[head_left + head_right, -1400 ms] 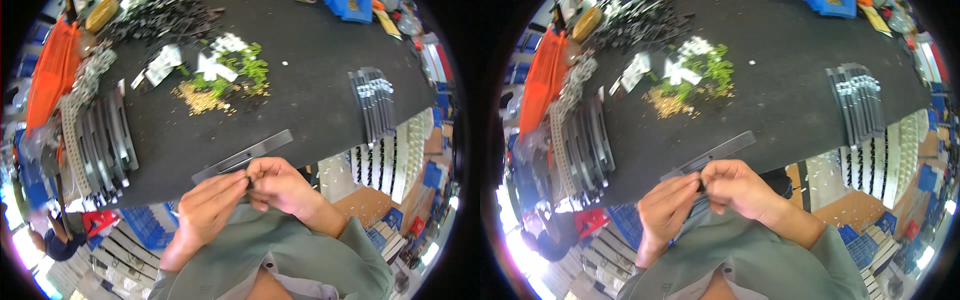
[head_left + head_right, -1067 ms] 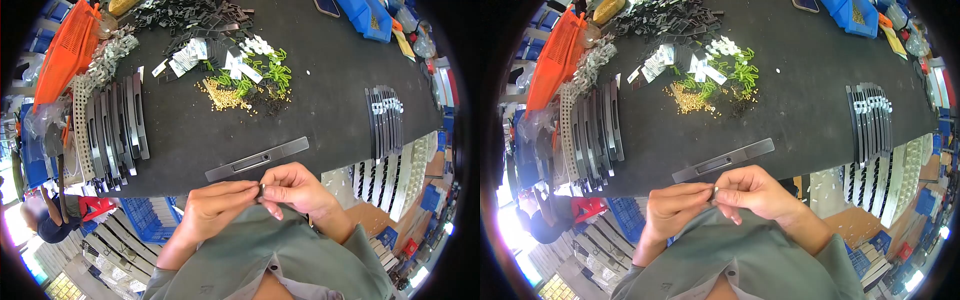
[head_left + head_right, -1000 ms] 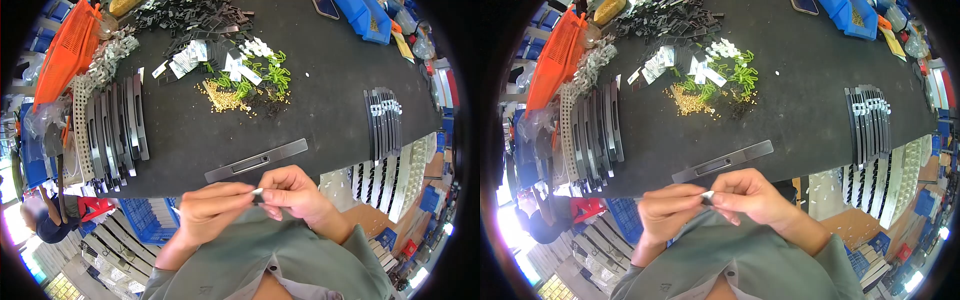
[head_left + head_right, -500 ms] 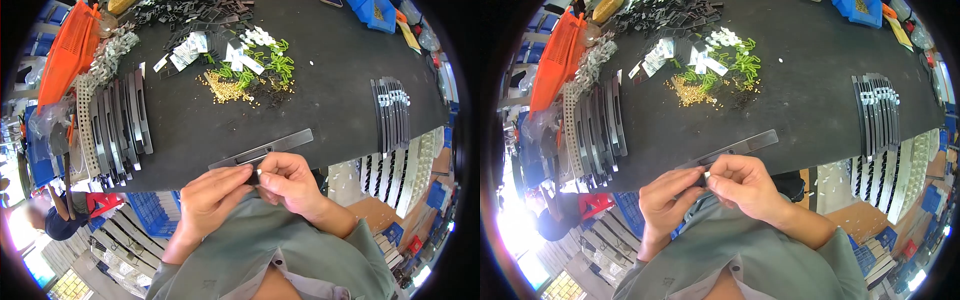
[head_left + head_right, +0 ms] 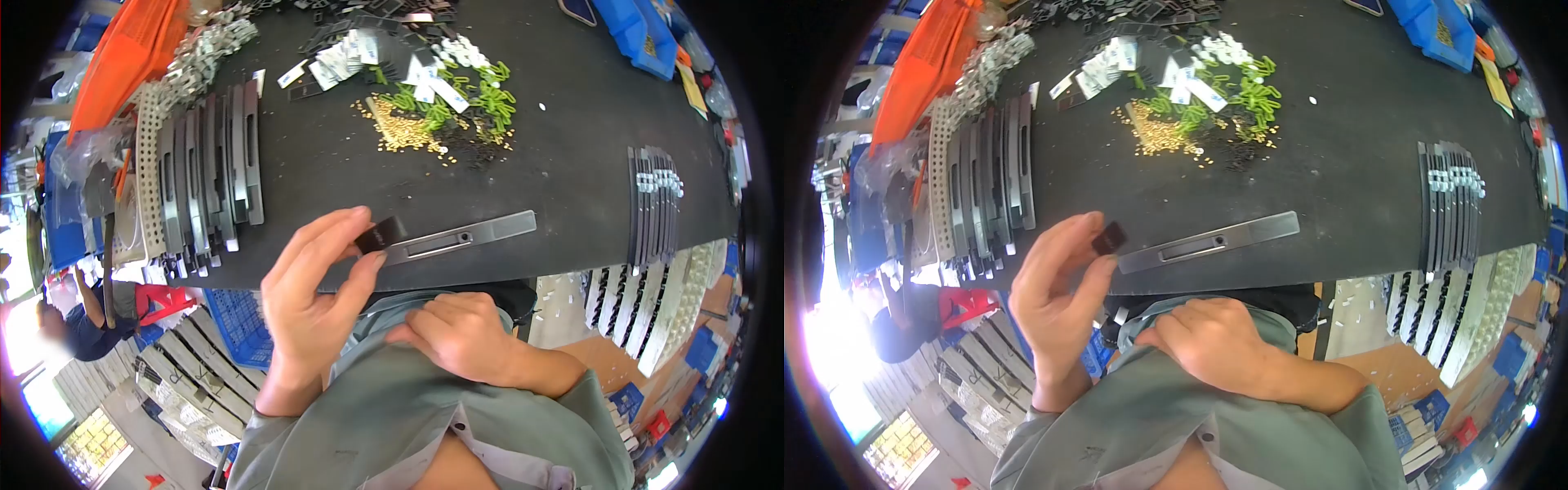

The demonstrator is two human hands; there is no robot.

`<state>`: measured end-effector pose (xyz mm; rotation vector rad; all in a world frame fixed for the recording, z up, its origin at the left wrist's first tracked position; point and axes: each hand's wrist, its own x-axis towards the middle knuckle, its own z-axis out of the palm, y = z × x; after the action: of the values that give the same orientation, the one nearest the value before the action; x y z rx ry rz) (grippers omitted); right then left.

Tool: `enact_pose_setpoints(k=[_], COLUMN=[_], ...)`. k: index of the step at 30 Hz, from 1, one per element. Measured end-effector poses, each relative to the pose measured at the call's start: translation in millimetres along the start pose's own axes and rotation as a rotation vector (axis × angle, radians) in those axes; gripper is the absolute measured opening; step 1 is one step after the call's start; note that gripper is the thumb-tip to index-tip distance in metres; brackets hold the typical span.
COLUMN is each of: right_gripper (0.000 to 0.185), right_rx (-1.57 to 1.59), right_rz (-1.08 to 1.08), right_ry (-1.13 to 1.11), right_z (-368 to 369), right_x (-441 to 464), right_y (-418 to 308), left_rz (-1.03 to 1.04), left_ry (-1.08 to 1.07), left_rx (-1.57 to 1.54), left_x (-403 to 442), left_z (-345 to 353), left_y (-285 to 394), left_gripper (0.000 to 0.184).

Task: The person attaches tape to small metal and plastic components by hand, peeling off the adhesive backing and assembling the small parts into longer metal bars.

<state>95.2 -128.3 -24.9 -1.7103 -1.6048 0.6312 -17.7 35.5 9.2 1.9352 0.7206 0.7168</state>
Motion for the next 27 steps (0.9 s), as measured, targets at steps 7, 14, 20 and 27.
enact_pose_setpoints(k=[7, 14, 20, 27], right_gripper=[0.038, 0.047, 0.052, 0.056], right_rx=[-0.234, -0.281, 0.549, 0.999], right_rz=[-0.261, -0.025, 0.142, 0.193], right_ry=[0.147, -0.068, 0.010, -0.043], right_z=[21, 68, 84, 74], right_x=[15, -3, 2, 4], right_y=[9, 31, 33, 34], left_rz=[0.017, 0.332, -0.340, -0.051], left_ry=[-0.095, -0.231, 0.483, 0.039], left_rx=[0.213, 0.330, 1.076, 0.915], left_x=[1, -12, -49, -25], left_z=[18, 94, 182, 141], left_y=[-1, -5, 0, -4], left_gripper=[0.036, 0.026, 0.039, 0.044])
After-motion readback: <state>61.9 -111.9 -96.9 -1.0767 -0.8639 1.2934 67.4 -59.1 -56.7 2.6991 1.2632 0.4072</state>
